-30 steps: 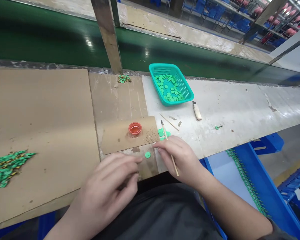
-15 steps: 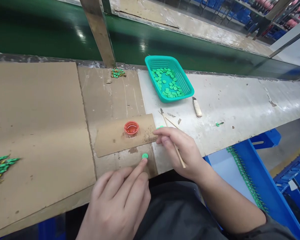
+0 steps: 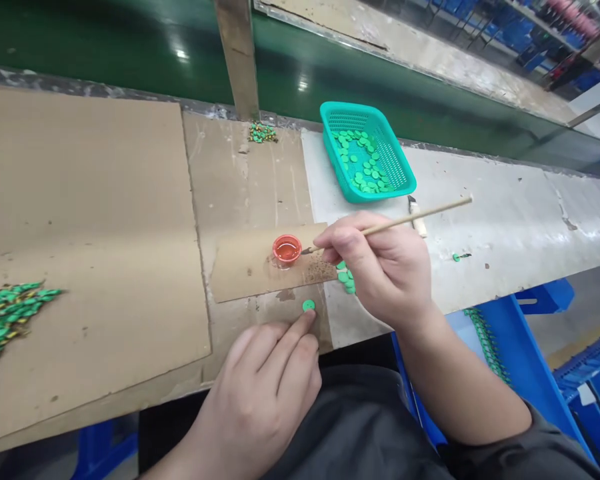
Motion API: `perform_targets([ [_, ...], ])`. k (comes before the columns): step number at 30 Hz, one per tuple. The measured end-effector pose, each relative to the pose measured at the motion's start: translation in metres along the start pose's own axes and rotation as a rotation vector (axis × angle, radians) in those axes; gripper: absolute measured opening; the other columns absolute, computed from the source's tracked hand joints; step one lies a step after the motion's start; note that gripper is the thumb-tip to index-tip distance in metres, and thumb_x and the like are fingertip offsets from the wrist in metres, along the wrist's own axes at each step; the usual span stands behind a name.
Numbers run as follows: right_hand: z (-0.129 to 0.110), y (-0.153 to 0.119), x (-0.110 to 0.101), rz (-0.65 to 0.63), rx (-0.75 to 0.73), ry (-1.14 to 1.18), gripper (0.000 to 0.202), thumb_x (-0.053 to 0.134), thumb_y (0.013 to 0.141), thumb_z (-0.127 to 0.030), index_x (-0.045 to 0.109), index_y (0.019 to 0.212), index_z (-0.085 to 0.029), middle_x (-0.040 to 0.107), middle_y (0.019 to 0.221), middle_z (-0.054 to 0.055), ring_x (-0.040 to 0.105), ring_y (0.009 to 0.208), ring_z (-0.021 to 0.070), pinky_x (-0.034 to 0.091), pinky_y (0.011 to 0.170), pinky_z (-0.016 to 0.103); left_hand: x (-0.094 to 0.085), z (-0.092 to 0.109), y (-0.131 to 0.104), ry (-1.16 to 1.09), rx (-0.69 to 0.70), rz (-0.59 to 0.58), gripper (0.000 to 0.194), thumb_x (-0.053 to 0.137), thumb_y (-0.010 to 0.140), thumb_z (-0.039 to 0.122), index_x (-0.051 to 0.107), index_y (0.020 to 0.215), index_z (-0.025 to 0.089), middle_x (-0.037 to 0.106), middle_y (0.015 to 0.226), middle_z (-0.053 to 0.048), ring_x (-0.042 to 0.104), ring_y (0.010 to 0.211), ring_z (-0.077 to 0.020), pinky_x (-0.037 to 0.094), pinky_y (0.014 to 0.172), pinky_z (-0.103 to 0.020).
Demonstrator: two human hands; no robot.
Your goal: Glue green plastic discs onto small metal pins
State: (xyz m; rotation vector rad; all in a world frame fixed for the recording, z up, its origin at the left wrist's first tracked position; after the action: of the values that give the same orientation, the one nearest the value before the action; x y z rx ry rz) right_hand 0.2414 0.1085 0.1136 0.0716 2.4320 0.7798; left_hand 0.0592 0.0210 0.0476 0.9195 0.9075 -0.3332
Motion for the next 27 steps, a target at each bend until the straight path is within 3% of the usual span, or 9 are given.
perform_targets([
  [8,-0.004,0.008,0.026,-0.156,-0.197,-0.213,0.034,0.057,0.13,-0.031,0.078,0.103,-0.025,0.089,0.099,0.0,0.087,0.093,0.0157,0.069,0.091,0.031,0.004,-0.002,-0.003,-0.004,-0.024,0.038,0.017,0.078,0.104,0.007,0.075,0.12,0.011,0.087,0.132,-0.015,0.07,0.094,-0.0266,0.059,0.086,-0.048],
  [14,-0.001,0.004,0.031,-0.161,-0.182,-0.234,0.032,0.058,0.13,-0.032,0.077,0.105,-0.024,0.089,0.1,0.001,0.084,0.092,0.0161,0.068,0.091,0.033,0.003,-0.002,-0.002,-0.027,-0.03,0.052,0.018,0.075,0.106,0.008,0.076,0.125,0.007,0.087,0.13,-0.015,0.07,0.097,-0.0276,0.058,0.087,-0.049],
  [27,-0.002,0.006,0.034,-0.178,-0.186,-0.222,0.03,0.059,0.129,-0.029,0.078,0.106,-0.025,0.091,0.103,0.001,0.086,0.094,0.0159,0.071,0.093,0.033,0.004,-0.003,-0.003,0.002,-0.031,0.052,0.011,0.075,0.106,0.01,0.079,0.117,0.013,0.088,0.129,-0.013,0.072,0.095,-0.026,0.06,0.086,-0.047],
])
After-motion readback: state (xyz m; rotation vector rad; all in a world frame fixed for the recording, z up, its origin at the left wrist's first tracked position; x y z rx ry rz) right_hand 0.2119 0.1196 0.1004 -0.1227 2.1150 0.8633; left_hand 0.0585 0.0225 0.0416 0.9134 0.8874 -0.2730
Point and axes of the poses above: each hand's wrist, its own y-axis towards the middle knuckle, its own x-axis out of the palm, z = x × y, the point moved 6 cm from there along y, towards the middle knuckle
